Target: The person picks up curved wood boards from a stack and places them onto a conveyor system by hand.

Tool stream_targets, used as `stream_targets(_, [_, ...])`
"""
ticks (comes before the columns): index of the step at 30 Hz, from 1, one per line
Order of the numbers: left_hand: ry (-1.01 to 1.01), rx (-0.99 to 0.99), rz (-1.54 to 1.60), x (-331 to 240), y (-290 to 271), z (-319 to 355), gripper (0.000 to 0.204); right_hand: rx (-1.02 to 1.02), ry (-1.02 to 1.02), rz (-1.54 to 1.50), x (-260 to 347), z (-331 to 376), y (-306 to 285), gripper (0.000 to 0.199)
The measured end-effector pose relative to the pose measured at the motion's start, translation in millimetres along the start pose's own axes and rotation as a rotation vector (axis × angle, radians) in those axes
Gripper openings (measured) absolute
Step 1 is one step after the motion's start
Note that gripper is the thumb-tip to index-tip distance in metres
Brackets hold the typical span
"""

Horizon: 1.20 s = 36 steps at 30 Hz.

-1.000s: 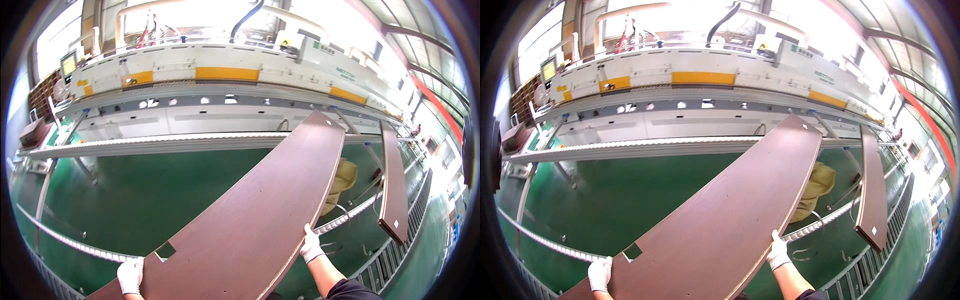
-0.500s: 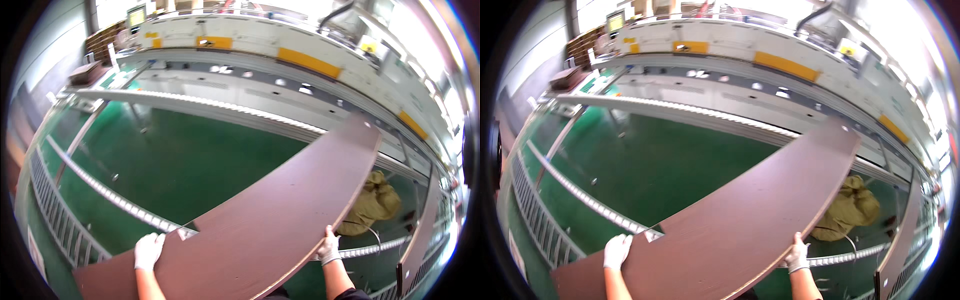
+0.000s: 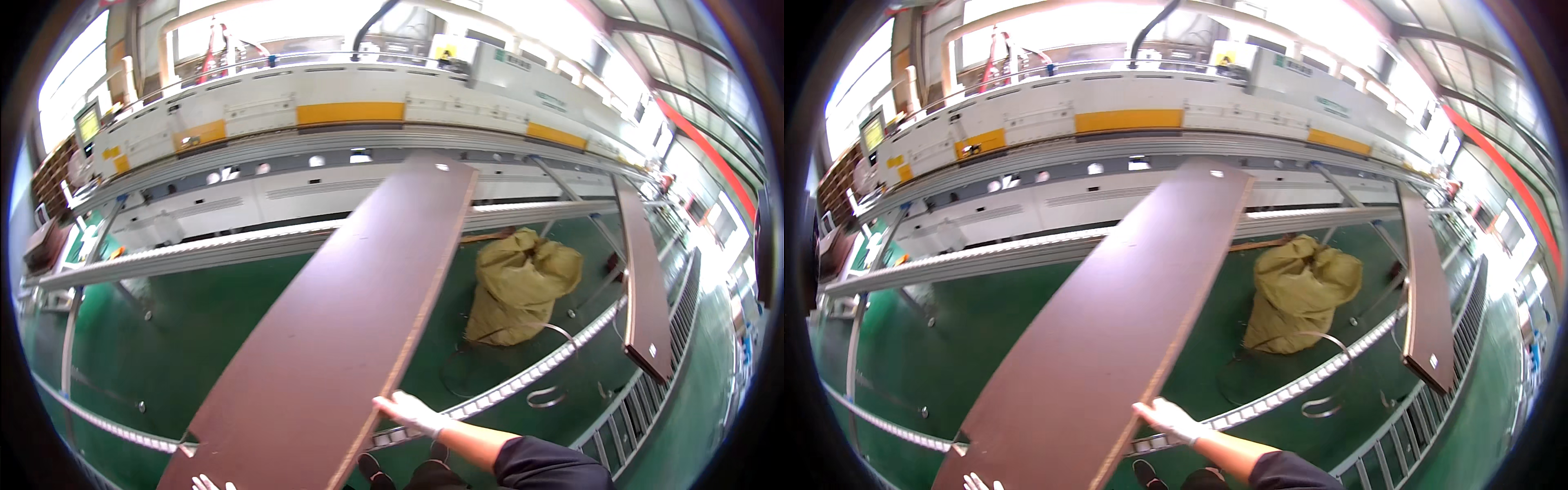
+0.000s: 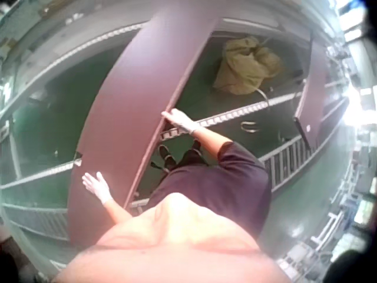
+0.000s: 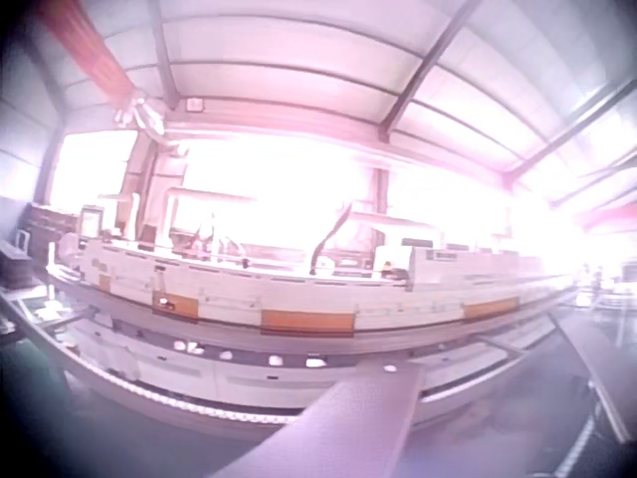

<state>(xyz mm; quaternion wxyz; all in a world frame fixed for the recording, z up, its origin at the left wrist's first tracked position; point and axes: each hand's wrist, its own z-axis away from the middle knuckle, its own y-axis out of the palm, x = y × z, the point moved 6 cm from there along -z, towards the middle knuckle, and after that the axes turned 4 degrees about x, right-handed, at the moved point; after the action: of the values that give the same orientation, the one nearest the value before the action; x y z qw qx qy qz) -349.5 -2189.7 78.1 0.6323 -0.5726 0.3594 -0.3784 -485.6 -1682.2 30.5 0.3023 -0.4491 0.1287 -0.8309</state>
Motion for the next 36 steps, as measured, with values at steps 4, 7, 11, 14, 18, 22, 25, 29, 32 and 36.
stream_targets(4, [0.165,-0.025,-0.034,-89.5,18.9,-24.4,0.073,0.107,-0.362,0.261,55.2,40.2,3.6,0.063])
stream_targets(7, [0.334,0.012,-0.102,-183.6,20.7,-24.2,0.074,-0.079,-0.401,0.210,8.8,67.5,-12.9,0.056])
stream_targets(11, [0.500,0.068,-0.077,-278.5,17.8,-32.7,0.075,-0.428,-0.471,0.063,-91.5,152.3,-71.3,0.038])
stream_targets(14, [0.615,0.022,-0.028,-333.4,22.0,-42.9,0.072,-0.513,-0.083,-0.025,-165.5,219.1,-118.8,0.041])
stream_targets(18, [0.677,-0.210,-0.117,-413.3,14.0,-26.2,0.061,-0.913,0.143,-0.379,-290.1,296.4,-136.6,0.034])
stream_targets(22, [0.793,0.054,0.206,-519.6,31.0,35.8,0.054,-1.069,0.268,-0.884,-391.9,343.0,-120.0,0.026])
stream_targets(25, [1.170,-0.020,0.428,-606.9,47.1,114.7,0.047,-1.156,0.261,-0.922,-431.8,363.1,-133.9,0.024])
stream_targets(29, [1.521,0.074,0.608,-723.7,25.1,264.8,0.045,-1.365,0.279,-0.580,-451.1,416.5,-207.0,0.021])
stream_targets(32, [1.658,0.277,0.750,-797.3,8.2,344.1,0.038,-1.641,0.157,-0.037,-446.5,459.0,-299.4,0.016])
stream_targets(36, [1.568,0.816,0.810,-896.4,33.7,405.1,0.036,-1.629,0.190,0.340,-454.6,460.0,-412.6,0.034])
